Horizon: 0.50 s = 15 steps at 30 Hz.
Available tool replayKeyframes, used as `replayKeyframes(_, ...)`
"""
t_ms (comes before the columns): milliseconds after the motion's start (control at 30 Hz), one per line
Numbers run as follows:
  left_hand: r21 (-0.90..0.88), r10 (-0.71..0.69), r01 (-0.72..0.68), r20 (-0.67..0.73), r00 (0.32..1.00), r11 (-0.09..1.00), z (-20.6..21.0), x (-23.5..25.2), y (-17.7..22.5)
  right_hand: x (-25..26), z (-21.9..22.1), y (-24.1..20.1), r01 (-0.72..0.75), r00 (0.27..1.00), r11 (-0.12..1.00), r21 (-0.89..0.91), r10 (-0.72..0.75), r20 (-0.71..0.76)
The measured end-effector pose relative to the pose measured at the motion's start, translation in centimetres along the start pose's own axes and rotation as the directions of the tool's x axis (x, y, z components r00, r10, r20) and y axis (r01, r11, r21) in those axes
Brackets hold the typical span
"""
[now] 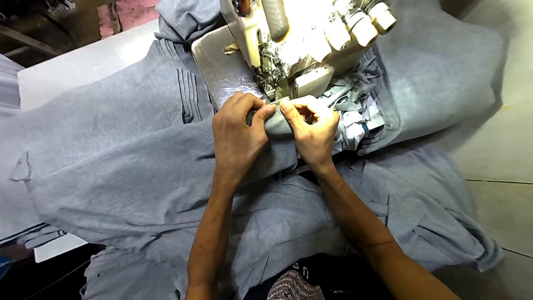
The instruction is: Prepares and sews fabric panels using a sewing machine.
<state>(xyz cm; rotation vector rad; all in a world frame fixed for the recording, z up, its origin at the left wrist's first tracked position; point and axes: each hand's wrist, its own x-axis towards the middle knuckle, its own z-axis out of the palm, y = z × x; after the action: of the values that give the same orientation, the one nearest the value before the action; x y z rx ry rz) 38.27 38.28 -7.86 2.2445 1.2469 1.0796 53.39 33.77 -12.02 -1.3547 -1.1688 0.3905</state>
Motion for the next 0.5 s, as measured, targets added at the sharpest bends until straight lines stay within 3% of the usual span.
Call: replayKeyframes(500,0.013,0.042,-0.042,-0.006,0.999,0.999,-0.15,-0.68,0.17,0.21,-0.18,0.51,0.082,0.996,0.996,0.016,-0.082,-0.023)
